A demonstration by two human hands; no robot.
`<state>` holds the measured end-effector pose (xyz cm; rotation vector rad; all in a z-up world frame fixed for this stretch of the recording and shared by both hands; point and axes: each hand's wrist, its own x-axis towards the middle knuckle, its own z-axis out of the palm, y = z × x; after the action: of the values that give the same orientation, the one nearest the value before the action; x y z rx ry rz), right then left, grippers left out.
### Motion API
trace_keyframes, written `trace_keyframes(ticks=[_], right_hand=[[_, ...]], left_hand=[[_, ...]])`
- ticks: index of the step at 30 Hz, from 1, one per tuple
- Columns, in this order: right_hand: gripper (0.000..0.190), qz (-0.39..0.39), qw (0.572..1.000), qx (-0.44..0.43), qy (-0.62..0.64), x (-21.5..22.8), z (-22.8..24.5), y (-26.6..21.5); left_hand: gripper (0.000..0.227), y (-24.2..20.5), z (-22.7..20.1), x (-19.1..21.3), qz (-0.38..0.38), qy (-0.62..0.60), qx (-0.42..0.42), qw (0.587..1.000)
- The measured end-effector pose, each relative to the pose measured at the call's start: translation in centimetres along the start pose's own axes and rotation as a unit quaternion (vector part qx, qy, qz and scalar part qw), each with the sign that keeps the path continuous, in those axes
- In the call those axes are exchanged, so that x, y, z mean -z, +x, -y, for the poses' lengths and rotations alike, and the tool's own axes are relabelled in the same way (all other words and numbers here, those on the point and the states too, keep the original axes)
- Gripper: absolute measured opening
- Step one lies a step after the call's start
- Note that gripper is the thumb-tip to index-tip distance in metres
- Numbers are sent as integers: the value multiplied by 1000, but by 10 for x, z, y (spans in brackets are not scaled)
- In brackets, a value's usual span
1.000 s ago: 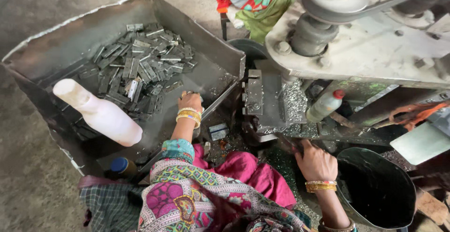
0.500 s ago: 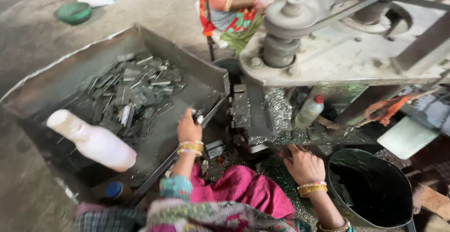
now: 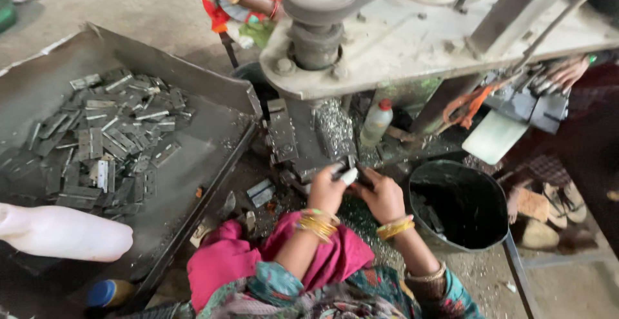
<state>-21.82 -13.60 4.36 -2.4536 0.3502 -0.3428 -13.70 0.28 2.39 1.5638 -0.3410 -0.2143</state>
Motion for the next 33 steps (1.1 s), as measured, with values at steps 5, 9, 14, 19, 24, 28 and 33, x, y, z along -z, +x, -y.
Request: trace_keyframes(ticks=[5, 9, 14, 19, 24, 28, 33], right_hand=[[42, 95, 931, -4, 352, -5, -25, 10], [42, 1, 978, 61, 198, -2, -14, 11], [47, 27, 986, -37, -159, 1, 19, -1], [48, 128, 972, -46, -192, 6, 23, -4], [51, 231, 947, -8, -223, -7, 5, -6], [52, 235, 949, 8, -209, -23, -23, -2], [36, 234, 959, -53, -149, -68, -86, -16]], left_hand=[[27, 3, 10, 26, 45, -140, 76, 986], [26, 15, 9, 25, -4, -87, 123, 989], [35, 56, 3, 37, -149, 293, 25, 944], [51, 58, 3, 50, -151, 508, -56, 846], [37, 43, 7, 53, -67, 648, -62, 756], [50, 62, 4, 47, -67, 664, -67, 742], [40, 88, -1, 43, -74, 728, -54, 680]])
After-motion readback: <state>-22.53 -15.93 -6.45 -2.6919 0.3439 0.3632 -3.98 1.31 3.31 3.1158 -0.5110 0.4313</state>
